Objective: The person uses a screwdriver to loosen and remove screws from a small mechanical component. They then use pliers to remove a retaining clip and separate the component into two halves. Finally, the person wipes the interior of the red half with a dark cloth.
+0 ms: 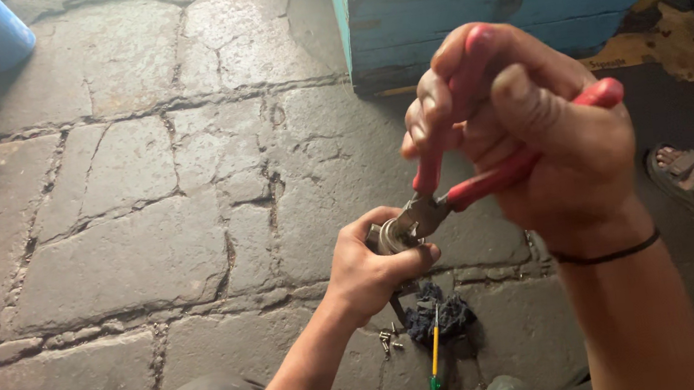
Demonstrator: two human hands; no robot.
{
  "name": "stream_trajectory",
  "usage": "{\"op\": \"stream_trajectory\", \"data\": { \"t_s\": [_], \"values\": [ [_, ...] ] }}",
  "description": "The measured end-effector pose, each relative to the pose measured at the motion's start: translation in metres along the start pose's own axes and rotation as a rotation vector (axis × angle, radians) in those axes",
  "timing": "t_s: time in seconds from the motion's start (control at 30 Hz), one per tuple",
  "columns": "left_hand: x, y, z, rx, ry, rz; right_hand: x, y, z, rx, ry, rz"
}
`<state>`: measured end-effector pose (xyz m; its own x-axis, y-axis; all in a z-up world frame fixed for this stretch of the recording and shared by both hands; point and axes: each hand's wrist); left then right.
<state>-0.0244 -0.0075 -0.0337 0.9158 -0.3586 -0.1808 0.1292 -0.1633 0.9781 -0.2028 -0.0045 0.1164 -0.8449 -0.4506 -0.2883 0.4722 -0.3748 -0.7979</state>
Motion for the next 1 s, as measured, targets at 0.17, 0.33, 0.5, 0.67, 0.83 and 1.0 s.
{"op": "stream_trajectory", "data": {
  "t_s": [0.17, 0.33, 0.5, 0.67, 0.83, 1.0],
  "values": [
    [-0.001, 0.007, -0.001, -0.031, 0.087, 0.101, -0.004, -0.001, -0.004, 0.002, 0.289, -0.099],
    [-0.006, 0.011, -0.002, -0.074, 0.184, 0.153, -0.012, 0.005, -0.005, 0.038, 0.485, -0.143],
    [-0.008, 0.011, -0.004, -0.143, 0.310, 0.228, -0.014, 0.014, -0.005, 0.069, 0.639, -0.092],
    [-0.009, 0.012, -0.003, -0.140, 0.364, 0.233, -0.015, 0.022, -0.009, 0.126, 0.641, -0.091],
    [-0.006, 0.010, -0.003, -0.126, 0.292, 0.218, -0.006, 0.019, -0.012, 0.133, 0.446, -0.102],
    [-0.003, 0.007, -0.001, -0.092, 0.198, 0.184, 0.009, 0.018, -0.017, 0.147, 0.277, -0.148]
  ]
}}
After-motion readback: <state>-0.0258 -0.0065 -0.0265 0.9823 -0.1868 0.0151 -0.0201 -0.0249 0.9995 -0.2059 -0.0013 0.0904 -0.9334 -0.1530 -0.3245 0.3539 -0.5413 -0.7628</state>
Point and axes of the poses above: each hand's wrist, its own z-axis towards the middle knuckle, its own x-axis out of the back of the hand, y = z × x, and after that the axes turned 1 degree about x, right-handed
